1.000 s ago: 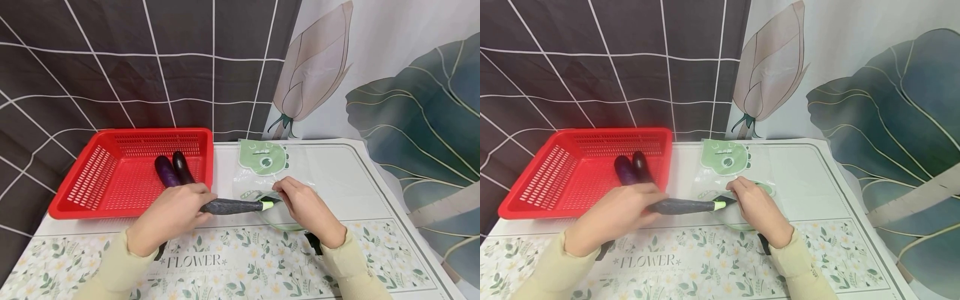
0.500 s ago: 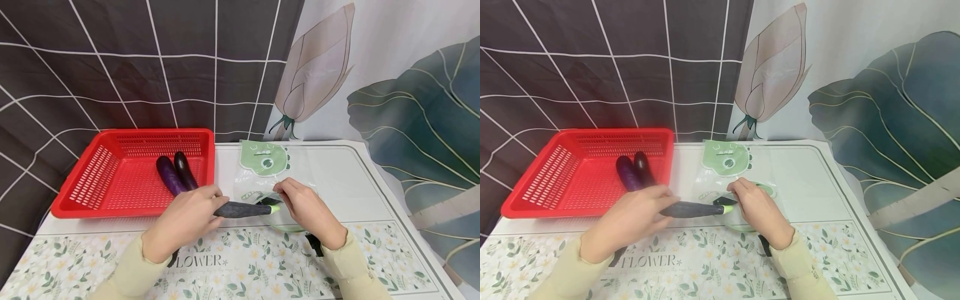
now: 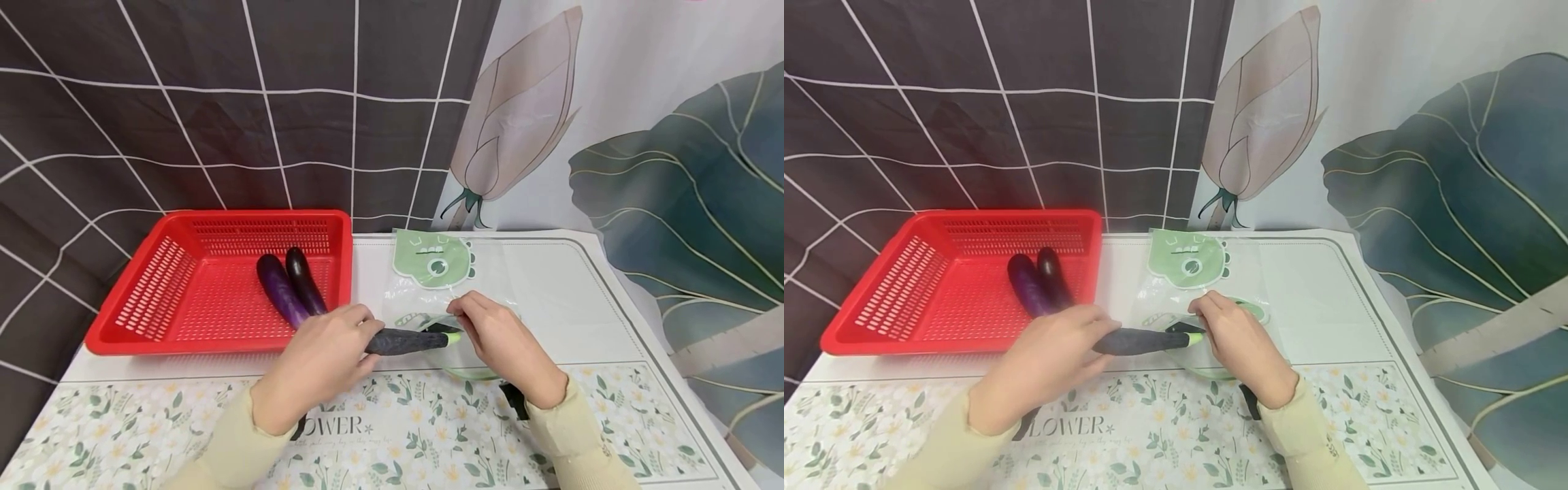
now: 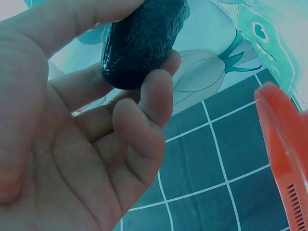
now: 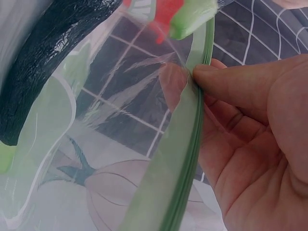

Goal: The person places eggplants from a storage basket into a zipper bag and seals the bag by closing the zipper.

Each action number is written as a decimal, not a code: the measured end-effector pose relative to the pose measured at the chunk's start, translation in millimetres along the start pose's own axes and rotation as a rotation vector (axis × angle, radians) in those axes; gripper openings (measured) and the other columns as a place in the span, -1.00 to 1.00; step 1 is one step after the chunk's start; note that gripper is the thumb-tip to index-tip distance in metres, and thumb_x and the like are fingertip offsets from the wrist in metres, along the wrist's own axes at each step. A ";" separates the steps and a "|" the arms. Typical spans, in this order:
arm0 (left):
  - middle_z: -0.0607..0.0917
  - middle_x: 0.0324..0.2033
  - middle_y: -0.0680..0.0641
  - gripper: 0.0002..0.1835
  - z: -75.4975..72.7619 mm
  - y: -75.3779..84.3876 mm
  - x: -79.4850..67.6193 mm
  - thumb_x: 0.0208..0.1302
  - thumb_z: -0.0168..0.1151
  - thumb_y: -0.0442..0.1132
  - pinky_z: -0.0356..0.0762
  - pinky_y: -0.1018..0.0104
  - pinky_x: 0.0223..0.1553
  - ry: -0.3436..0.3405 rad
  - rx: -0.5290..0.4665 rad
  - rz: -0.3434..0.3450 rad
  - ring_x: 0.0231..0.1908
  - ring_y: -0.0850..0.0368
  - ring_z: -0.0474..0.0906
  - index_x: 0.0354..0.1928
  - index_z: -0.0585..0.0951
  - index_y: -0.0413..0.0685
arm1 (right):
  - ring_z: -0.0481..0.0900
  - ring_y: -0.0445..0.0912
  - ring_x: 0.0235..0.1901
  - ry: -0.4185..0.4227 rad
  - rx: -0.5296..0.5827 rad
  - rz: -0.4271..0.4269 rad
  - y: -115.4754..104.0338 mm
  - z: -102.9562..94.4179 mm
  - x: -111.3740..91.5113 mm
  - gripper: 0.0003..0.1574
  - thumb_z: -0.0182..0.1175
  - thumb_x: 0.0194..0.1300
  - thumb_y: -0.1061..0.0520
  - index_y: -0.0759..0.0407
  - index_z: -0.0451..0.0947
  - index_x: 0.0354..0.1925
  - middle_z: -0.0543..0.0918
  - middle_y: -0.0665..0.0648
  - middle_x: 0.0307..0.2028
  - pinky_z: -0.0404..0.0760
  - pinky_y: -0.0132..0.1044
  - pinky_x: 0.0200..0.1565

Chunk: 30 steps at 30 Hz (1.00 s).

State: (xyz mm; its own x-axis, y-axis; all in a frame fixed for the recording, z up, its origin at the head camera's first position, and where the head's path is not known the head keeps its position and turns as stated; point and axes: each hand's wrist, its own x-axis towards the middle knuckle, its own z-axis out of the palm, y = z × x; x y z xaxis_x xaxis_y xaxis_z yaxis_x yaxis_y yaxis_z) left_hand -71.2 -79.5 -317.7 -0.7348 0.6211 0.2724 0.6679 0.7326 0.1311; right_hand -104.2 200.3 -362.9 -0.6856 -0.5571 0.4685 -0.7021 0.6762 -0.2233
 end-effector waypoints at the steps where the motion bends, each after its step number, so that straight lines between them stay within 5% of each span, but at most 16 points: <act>1: 0.68 -0.25 -0.02 -0.64 0.6 1.4 0.6 0.09 0.52 -0.13 0.67 0.25 -0.32 0.000 0.000 -0.002 -0.26 0.12 0.63 -0.09 0.74 -0.13 | 0.67 -0.10 -0.22 0.000 0.001 0.001 0.1 0.1 -0.1 -0.76 0.26 0.24 0.47 0.25 0.57 -0.16 0.67 0.07 -0.21 0.68 -0.20 -0.22; 30: 0.66 -0.39 0.00 -0.72 26.7 21.9 10.9 0.06 0.52 -0.13 0.59 0.29 -0.48 0.123 0.062 -0.012 -0.40 0.14 0.57 -0.28 0.68 -0.14 | 0.66 -0.11 -0.25 -0.019 -0.001 0.003 -1.3 1.7 0.8 -0.75 0.28 0.24 0.46 0.23 0.57 -0.15 0.66 0.06 -0.21 0.67 -0.22 -0.25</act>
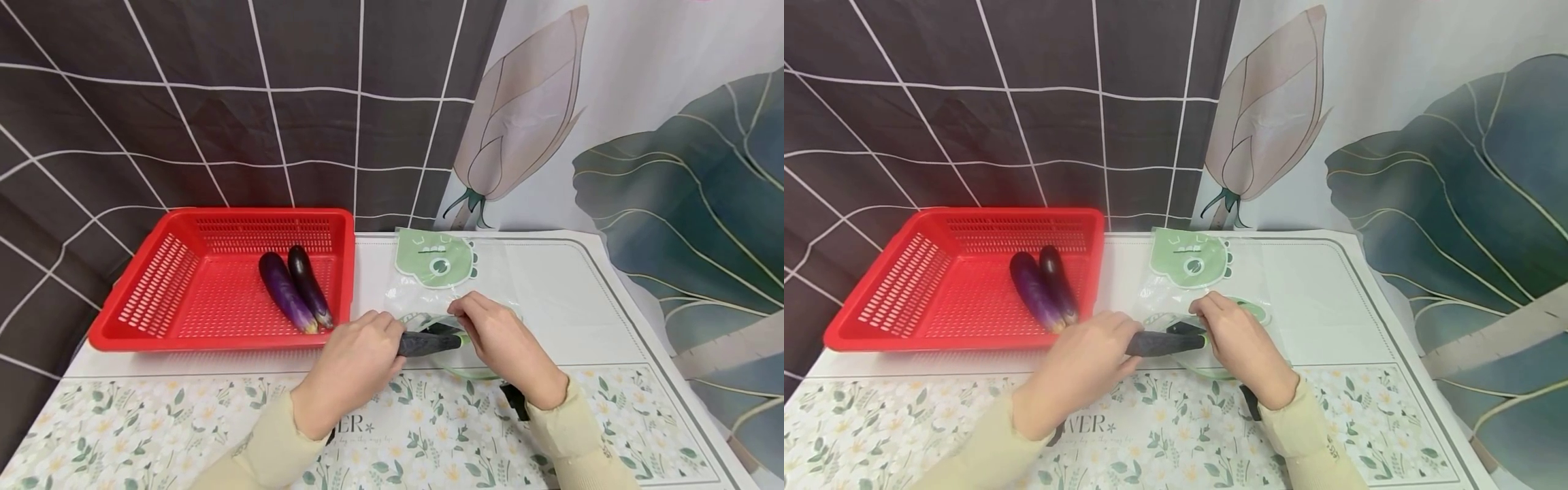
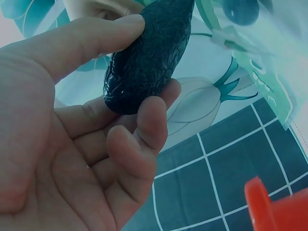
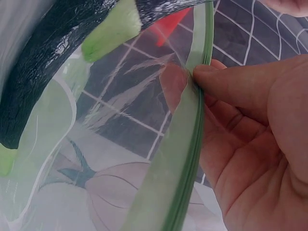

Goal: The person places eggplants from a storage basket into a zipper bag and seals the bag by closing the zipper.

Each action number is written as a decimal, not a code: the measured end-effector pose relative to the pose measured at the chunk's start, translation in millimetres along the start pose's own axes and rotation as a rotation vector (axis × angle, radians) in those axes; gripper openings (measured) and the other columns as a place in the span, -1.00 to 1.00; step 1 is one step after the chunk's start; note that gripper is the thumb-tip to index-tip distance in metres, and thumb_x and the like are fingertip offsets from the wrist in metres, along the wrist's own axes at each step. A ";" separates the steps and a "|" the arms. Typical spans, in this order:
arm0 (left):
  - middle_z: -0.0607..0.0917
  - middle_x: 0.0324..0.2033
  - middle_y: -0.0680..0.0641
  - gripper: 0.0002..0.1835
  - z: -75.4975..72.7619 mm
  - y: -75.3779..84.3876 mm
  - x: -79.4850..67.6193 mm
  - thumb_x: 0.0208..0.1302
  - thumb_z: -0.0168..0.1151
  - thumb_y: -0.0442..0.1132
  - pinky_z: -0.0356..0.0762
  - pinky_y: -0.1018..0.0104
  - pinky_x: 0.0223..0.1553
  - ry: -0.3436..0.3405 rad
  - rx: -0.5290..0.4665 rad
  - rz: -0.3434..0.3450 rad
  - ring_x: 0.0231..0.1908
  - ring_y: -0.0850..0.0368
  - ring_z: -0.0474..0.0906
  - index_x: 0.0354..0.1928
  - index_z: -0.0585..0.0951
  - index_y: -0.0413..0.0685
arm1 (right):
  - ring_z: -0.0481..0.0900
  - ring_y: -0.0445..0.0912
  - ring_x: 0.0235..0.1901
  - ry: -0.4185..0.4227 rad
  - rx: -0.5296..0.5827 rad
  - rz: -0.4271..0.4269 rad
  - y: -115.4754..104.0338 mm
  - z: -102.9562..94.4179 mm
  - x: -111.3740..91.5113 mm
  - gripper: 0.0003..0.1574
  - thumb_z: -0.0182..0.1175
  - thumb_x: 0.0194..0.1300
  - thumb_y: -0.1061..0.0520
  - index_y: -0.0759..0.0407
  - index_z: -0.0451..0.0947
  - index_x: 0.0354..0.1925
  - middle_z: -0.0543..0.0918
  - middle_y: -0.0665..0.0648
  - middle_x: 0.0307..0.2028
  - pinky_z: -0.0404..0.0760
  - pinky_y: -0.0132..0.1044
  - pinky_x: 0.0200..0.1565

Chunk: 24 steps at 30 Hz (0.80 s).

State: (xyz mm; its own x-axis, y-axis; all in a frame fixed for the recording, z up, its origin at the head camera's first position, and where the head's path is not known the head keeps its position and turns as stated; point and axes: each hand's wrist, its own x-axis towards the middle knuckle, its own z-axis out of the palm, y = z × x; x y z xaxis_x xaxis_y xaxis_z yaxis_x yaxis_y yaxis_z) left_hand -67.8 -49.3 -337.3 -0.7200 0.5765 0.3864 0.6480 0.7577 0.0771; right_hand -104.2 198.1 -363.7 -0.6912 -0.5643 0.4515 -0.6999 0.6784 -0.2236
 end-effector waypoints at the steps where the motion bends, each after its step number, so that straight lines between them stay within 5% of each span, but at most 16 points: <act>1: 0.66 -0.39 0.00 -0.70 1.5 0.7 0.2 0.05 0.53 -0.12 0.59 0.29 -0.48 0.000 0.003 0.001 -0.40 0.13 0.58 -0.28 0.68 -0.14 | 0.66 -0.11 -0.25 0.001 0.001 -0.001 -0.1 0.0 0.0 -0.75 0.28 0.23 0.46 0.23 0.57 -0.15 0.66 0.06 -0.21 0.67 -0.21 -0.25; 24: 0.61 -0.37 -0.03 -0.68 20.9 15.4 2.3 0.01 0.52 -0.15 0.62 0.27 -0.46 0.073 0.064 0.001 -0.35 0.10 0.58 -0.23 0.70 -0.17 | 0.67 -0.09 -0.24 0.014 0.009 -0.008 0.5 2.1 0.0 -0.79 0.25 0.28 0.43 0.22 0.57 -0.15 0.67 0.06 -0.22 0.67 -0.20 -0.23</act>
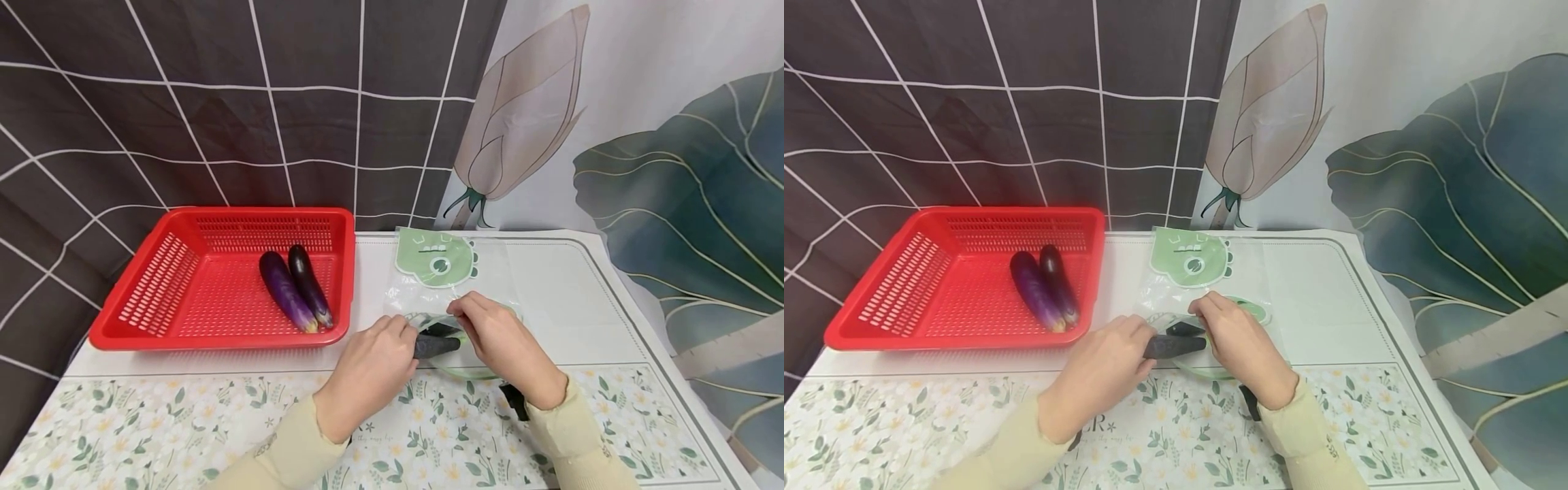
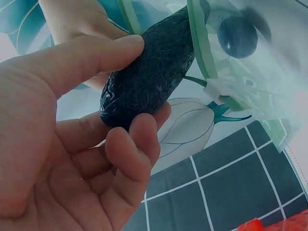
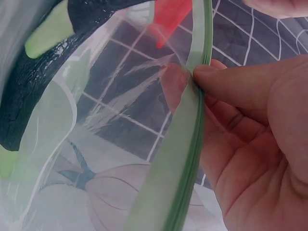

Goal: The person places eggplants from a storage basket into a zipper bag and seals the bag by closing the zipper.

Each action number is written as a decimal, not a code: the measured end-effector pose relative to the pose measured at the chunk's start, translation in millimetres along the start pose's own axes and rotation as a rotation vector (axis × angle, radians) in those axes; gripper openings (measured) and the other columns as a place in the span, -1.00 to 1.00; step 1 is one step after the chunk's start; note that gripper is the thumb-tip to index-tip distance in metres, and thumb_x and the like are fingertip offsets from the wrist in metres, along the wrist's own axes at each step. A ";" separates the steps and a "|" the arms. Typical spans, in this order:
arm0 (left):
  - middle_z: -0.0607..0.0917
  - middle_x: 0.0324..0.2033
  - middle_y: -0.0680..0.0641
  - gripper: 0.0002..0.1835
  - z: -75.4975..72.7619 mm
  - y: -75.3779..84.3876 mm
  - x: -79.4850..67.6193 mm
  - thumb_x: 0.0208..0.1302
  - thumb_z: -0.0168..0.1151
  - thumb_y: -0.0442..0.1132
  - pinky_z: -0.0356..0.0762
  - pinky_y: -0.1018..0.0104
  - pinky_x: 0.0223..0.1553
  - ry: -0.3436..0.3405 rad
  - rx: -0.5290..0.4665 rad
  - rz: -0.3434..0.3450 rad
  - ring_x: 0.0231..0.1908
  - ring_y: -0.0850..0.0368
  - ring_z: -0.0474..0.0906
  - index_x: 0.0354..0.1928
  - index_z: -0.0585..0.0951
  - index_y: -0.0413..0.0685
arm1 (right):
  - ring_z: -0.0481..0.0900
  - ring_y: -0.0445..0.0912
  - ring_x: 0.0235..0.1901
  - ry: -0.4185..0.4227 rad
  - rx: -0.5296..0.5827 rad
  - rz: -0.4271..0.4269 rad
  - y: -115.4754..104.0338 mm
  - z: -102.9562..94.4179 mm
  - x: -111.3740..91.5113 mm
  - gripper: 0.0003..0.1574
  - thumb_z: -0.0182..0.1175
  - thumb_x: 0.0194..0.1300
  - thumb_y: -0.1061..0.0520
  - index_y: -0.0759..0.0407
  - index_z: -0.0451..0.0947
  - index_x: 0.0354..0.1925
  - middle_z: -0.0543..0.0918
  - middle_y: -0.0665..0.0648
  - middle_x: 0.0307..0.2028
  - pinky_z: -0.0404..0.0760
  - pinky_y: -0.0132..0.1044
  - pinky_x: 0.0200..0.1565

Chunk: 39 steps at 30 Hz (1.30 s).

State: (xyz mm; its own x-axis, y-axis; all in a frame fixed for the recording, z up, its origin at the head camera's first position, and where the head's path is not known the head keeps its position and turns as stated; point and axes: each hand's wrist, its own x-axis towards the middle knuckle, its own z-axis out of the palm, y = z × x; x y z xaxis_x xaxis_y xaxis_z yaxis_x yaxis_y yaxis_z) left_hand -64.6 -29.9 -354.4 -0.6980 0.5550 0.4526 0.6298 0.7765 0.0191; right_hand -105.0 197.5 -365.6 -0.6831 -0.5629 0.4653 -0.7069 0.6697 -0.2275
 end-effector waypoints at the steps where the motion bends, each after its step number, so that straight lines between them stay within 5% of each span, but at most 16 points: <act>1: 0.61 -0.37 -0.03 -0.68 0.8 0.3 -0.1 0.00 0.51 -0.16 0.62 0.27 -0.45 0.006 0.001 0.001 -0.35 0.10 0.58 -0.23 0.70 -0.17 | 0.67 -0.09 -0.24 0.001 0.000 -0.001 0.0 -0.1 0.0 -0.79 0.25 0.28 0.43 0.22 0.57 -0.15 0.67 0.06 -0.22 0.67 -0.20 -0.23; 18: 0.63 -0.32 -0.06 -0.67 12.8 6.2 -3.4 -0.11 0.43 -0.28 0.61 0.28 -0.48 0.063 -0.021 0.012 -0.30 0.09 0.59 -0.21 0.70 -0.22 | 0.67 -0.10 -0.26 0.019 -0.008 -0.019 -0.7 1.6 -0.6 -0.79 0.25 0.26 0.46 0.25 0.57 -0.18 0.65 0.06 -0.24 0.67 -0.21 -0.25; 39: 0.56 -0.42 -0.03 -0.93 18.9 18.6 2.7 0.14 0.35 -0.38 0.60 0.37 -0.54 0.080 0.013 0.036 -0.36 0.16 0.57 -0.31 0.69 -0.15 | 0.67 -0.09 -0.25 0.017 -0.003 -0.014 -1.3 2.0 0.6 -0.76 0.29 0.22 0.46 0.23 0.57 -0.18 0.66 0.06 -0.25 0.67 -0.21 -0.25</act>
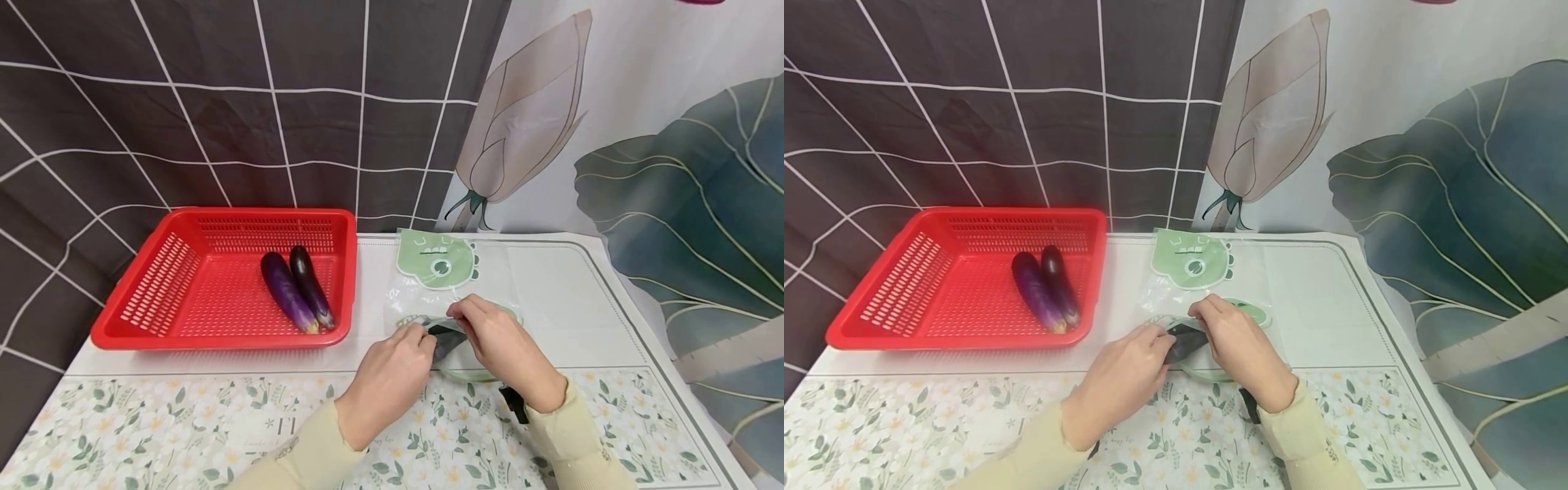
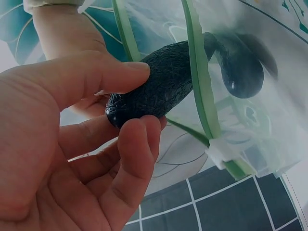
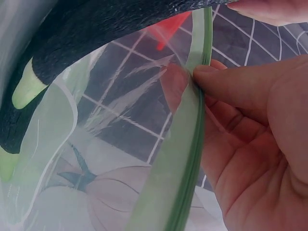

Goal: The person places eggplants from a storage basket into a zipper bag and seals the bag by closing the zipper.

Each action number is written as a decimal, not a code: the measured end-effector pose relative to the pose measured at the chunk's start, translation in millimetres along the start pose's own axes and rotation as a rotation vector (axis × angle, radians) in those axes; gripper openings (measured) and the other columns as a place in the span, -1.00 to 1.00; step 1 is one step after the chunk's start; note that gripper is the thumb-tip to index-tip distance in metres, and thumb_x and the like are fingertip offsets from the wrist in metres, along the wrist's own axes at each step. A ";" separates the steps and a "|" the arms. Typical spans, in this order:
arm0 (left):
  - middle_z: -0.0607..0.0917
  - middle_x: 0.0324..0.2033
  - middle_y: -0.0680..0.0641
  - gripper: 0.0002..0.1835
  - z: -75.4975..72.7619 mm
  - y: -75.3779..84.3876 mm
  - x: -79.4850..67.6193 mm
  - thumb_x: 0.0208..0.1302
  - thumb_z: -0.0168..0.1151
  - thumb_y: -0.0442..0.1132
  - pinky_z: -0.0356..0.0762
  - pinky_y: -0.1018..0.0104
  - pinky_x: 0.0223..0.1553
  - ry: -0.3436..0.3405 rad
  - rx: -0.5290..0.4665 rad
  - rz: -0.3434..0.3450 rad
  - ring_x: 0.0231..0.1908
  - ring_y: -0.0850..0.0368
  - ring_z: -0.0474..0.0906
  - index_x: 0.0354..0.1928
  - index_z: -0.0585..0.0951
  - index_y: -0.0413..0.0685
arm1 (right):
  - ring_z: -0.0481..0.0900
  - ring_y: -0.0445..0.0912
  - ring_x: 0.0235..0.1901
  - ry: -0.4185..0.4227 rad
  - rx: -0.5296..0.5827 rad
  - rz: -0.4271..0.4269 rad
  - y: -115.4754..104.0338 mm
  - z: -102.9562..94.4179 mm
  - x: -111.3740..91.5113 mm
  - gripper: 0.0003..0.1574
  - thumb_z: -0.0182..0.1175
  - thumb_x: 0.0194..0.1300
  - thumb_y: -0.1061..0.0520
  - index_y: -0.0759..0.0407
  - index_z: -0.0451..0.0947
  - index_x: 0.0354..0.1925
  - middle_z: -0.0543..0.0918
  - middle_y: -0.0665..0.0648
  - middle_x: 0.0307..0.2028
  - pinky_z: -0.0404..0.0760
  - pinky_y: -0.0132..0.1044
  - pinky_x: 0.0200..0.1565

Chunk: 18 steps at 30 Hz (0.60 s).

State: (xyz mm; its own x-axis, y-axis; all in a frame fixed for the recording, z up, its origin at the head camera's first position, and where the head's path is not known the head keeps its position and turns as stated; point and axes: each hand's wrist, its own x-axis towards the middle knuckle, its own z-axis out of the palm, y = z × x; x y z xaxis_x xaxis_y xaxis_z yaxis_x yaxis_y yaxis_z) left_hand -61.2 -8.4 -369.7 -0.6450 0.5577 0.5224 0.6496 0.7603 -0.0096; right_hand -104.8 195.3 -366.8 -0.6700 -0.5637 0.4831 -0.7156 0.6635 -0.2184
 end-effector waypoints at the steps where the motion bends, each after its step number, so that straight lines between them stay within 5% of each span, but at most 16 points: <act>1: 0.56 -0.42 -0.02 -0.94 0.8 0.7 0.5 0.15 0.34 -0.39 0.60 0.37 -0.53 -0.002 0.005 0.001 -0.36 0.17 0.56 -0.31 0.69 -0.15 | 0.67 -0.09 -0.25 -0.002 0.000 0.002 -0.2 -0.1 0.1 -0.76 0.29 0.22 0.46 0.23 0.57 -0.18 0.66 0.07 -0.25 0.67 -0.21 -0.25; 18: 0.59 -0.45 0.00 -0.95 11.6 7.1 6.9 0.18 0.32 -0.39 0.61 0.37 -0.49 -0.028 0.059 -0.025 -0.38 0.19 0.58 -0.33 0.69 -0.10 | 0.66 -0.11 -0.28 -0.007 -0.011 0.017 -1.6 0.1 1.3 -0.77 0.30 0.24 0.43 0.21 0.58 -0.17 0.64 0.03 -0.26 0.66 -0.21 -0.25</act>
State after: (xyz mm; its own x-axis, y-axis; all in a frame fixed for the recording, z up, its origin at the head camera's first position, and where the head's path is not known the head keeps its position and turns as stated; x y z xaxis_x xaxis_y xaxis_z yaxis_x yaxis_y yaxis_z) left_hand -65.7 4.8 -376.0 -0.6720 0.5471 0.4991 0.6092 0.7916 -0.0475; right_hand -104.6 193.4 -365.9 -0.6837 -0.5552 0.4736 -0.7017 0.6784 -0.2177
